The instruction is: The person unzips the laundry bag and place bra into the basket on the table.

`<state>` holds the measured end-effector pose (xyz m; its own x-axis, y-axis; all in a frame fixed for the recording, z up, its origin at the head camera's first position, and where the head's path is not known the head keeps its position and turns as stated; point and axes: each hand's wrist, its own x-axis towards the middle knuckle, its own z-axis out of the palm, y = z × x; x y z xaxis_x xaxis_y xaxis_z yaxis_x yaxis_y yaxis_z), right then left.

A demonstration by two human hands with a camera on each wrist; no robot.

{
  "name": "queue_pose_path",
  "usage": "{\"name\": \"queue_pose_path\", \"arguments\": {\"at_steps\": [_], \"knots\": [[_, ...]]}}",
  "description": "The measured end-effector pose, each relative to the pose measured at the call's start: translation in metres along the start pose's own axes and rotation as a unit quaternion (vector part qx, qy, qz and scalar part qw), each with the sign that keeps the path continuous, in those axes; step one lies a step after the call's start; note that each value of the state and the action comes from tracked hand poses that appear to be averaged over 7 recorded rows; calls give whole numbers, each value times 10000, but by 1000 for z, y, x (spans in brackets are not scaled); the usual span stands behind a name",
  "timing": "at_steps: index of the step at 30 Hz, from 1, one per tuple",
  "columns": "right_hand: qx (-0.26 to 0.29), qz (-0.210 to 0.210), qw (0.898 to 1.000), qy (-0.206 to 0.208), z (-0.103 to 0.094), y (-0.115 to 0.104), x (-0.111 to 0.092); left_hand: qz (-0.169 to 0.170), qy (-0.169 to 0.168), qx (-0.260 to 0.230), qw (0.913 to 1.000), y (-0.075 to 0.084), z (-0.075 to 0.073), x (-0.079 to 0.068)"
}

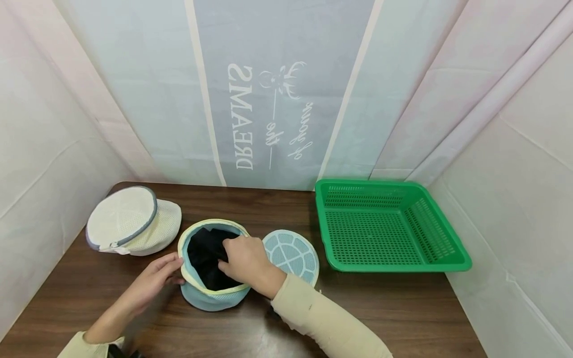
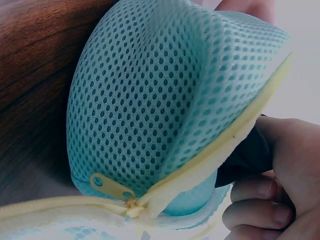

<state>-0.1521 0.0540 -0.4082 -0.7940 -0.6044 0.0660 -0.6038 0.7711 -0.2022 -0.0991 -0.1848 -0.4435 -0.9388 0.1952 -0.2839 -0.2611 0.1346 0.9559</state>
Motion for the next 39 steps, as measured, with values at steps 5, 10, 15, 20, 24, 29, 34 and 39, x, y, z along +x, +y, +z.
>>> {"name": "queue_pose_path", "arguments": {"at_steps": [5, 10, 15, 20, 24, 29, 34, 39], "knots": [[39, -42, 9999, 134, -6, -2, -3, 41, 17, 2, 10000, 0, 0, -1], [149, -22, 9996, 231, -13, -2, -4, 44, 45, 12, 10000, 1, -1, -1], [348, 33, 9991, 234, -16, -1, -5, 44, 17, 41, 10000, 2, -2, -1], [449, 157, 9982, 377, -18, 1, -5, 25, 1, 19, 10000, 2, -2, 0], [552, 241, 9964, 589, -22, 4, -3, 2, -3, -3, 10000, 3, -1, 1], [889, 371, 9930, 676, -29, 7, -4, -54, -14, -28, 10000, 4, 0, 1], [1193, 549, 9881, 805, -36, 13, -4, -5, -97, 25, 10000, 3, -1, 1], [1425, 736, 9831, 883, -43, 17, -5, -1, -113, 25, 9999, 1, -1, 0]]}}
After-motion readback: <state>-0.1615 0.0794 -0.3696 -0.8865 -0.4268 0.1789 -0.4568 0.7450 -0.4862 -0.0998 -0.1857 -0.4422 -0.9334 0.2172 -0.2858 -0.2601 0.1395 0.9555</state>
